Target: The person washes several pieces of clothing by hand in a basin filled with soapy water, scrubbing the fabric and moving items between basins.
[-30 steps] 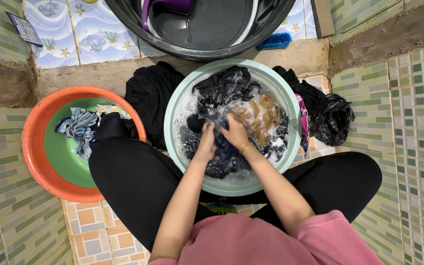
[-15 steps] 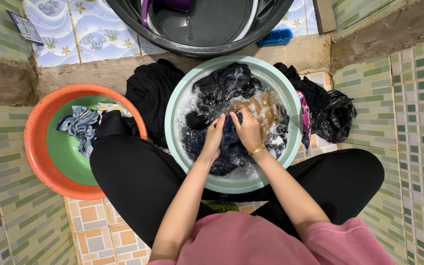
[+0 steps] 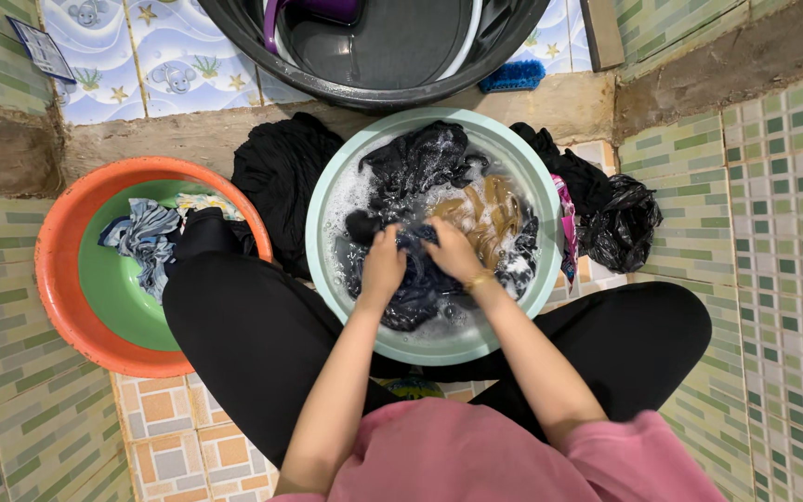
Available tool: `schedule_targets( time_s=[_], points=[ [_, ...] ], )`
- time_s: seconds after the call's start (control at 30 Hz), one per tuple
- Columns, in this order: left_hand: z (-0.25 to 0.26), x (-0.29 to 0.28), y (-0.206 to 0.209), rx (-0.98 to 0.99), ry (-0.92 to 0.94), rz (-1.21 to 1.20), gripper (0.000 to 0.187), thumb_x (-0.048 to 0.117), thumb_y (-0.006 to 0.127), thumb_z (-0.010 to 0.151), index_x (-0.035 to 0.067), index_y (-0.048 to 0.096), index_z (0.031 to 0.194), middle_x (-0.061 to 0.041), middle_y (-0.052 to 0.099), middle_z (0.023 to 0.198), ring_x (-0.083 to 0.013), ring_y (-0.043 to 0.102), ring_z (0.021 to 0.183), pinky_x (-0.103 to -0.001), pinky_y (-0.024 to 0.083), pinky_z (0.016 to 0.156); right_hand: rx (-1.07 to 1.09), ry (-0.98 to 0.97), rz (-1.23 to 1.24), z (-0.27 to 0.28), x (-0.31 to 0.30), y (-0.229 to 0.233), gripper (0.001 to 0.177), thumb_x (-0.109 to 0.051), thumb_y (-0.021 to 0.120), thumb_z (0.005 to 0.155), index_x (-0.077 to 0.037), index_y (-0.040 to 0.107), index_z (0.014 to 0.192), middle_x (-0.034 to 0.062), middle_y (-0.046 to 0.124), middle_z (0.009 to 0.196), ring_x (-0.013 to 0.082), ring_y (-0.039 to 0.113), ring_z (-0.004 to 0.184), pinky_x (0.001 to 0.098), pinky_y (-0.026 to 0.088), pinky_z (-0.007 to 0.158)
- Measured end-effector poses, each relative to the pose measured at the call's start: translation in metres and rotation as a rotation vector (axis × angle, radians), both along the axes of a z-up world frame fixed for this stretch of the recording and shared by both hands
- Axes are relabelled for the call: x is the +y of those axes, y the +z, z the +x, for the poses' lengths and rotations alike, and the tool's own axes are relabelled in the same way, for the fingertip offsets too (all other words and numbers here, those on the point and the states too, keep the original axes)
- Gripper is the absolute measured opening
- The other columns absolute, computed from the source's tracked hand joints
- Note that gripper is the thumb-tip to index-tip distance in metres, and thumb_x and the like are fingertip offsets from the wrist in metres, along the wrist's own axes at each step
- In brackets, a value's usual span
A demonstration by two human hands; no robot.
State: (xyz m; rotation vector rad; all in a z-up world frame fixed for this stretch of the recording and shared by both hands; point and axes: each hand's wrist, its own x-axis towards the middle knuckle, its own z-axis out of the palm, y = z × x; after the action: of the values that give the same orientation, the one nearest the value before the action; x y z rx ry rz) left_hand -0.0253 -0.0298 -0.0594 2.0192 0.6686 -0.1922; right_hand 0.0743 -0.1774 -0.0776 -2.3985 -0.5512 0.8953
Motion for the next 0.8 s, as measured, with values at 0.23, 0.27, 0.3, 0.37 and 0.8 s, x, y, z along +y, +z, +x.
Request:
schedule_targets(
  time_s=[0.23, 0.27, 0.3, 0.37, 0.8],
  points=[
    [0.009, 0.012, 0.125, -0.401, -0.155, -0.150, 0.034, -0.001, 0.062, 0.085, 0.009, 0.057, 0.118, -0.011, 0.063, 0.118, -0.0317, 0.057, 0.112, -0.040, 0.054, 0.095, -0.108, -0.017, 0.631, -0.004, -0.001, 0.120, 0.081, -0.027, 0.084, 0.081, -0.005, 0.041, 0.146, 0.0190, 0.058, 0.137, 0.0302, 0.058, 0.126, 0.0401, 0.044, 0.104],
    [0.010, 0.012, 0.136, -0.357, -0.203, -0.246, 0.034, 0.000, 0.061, 0.084, 0.008, 0.057, 0.117, -0.010, 0.063, 0.118, -0.0305, 0.057, 0.113, -0.038, 0.055, 0.093, -0.133, -0.023, 0.627, -0.004, 0.003, 0.129, 0.078, -0.027, 0.082, 0.082, -0.005, 0.045, 0.146, 0.0176, 0.061, 0.136, 0.0297, 0.060, 0.126, 0.0391, 0.046, 0.104],
    [0.012, 0.015, 0.144, -0.423, -0.230, -0.275, 0.041, 0.000, 0.062, 0.083, 0.008, 0.055, 0.123, -0.011, 0.062, 0.123, -0.0308, 0.056, 0.118, -0.038, 0.050, 0.100, -0.134, -0.084, 0.577, -0.004, 0.003, 0.137, 0.068, -0.028, 0.083, 0.083, -0.005, 0.051, 0.138, 0.0143, 0.065, 0.129, 0.0268, 0.063, 0.121, 0.0376, 0.047, 0.103],
    [0.005, 0.021, 0.153, -0.547, -0.279, -0.335, 0.056, 0.000, 0.064, 0.082, 0.009, 0.052, 0.136, -0.012, 0.061, 0.134, -0.0313, 0.054, 0.129, -0.039, 0.039, 0.114, -0.126, -0.202, 0.473, -0.010, 0.001, 0.147, 0.049, -0.030, 0.084, 0.085, -0.006, 0.064, 0.123, 0.0075, 0.072, 0.115, 0.0210, 0.068, 0.113, 0.0347, 0.050, 0.099],
    [-0.031, -0.007, 0.162, -0.569, -0.067, -0.252, 0.066, -0.006, 0.061, 0.092, 0.013, 0.043, 0.153, -0.017, 0.055, 0.152, -0.0296, 0.057, 0.137, -0.038, 0.048, 0.110, -0.200, -0.185, 0.589, -0.036, -0.006, 0.190, 0.080, -0.035, 0.087, 0.082, -0.007, 0.046, 0.145, 0.0141, 0.062, 0.131, 0.0208, 0.062, 0.117, 0.0352, 0.049, 0.101]
  ],
)
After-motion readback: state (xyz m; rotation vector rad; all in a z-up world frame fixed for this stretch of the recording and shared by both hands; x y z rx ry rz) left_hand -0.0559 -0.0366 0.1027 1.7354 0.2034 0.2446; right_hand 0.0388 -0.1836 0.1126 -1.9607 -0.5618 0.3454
